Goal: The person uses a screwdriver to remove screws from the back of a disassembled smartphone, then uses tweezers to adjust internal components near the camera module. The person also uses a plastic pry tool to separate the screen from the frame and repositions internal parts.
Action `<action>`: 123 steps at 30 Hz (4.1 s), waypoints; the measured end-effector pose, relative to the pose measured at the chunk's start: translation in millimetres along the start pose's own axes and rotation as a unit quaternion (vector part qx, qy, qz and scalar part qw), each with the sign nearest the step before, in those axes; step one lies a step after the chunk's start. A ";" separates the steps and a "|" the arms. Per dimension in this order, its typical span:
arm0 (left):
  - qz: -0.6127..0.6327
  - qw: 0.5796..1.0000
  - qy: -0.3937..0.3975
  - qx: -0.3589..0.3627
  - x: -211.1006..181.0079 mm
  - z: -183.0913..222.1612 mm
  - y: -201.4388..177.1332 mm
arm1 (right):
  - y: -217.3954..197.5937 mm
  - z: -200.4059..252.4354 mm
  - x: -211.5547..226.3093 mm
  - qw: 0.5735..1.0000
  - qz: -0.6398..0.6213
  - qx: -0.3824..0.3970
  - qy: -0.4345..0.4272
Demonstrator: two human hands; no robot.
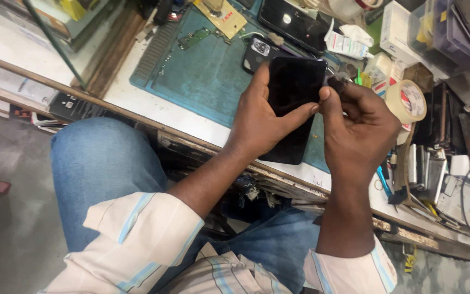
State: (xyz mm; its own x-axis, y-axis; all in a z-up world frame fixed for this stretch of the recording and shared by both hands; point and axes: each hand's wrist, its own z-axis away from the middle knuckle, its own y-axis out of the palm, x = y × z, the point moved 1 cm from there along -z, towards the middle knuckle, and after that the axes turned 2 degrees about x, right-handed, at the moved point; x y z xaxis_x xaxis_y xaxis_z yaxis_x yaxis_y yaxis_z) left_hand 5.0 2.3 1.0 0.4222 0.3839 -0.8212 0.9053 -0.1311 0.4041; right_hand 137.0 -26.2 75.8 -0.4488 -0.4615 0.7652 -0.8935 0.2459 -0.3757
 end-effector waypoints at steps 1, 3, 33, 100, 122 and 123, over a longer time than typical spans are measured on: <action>-0.021 1.000 -0.007 0.000 -0.3 0.6 1.6 | -3.2 0.8 -1.8 1.000 0.003 -0.006 0.002; -0.066 0.998 -0.017 -0.001 -2.7 0.6 2.3 | -7.4 0.4 -4.8 1.000 -0.009 -0.006 0.014; 0.017 0.987 -0.071 0.144 -2.3 5.3 2.3 | -54.6 -17.6 -13.4 0.992 -0.087 0.058 0.071; -0.548 0.705 0.200 0.403 -11.0 -28.2 71.3 | -105.2 45.6 -31.9 0.956 0.250 0.057 -0.141; -0.468 0.774 0.012 0.426 -45.8 -39.0 28.7 | -101.4 33.4 -8.2 0.927 0.326 0.121 -0.141; -0.466 0.775 0.016 0.427 -45.9 -40.3 29.8 | -100.0 32.1 -7.8 0.926 0.324 0.126 -0.147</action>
State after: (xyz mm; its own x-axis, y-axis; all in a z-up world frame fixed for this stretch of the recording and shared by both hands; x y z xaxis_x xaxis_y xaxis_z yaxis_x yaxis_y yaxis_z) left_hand 10.7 17.6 67.0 -0.4224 0.6963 -0.5803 0.5231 -0.3356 -0.7834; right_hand 229.4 -74.6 90.6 -0.8433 -0.5080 0.1751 -0.3939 0.3628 -0.8445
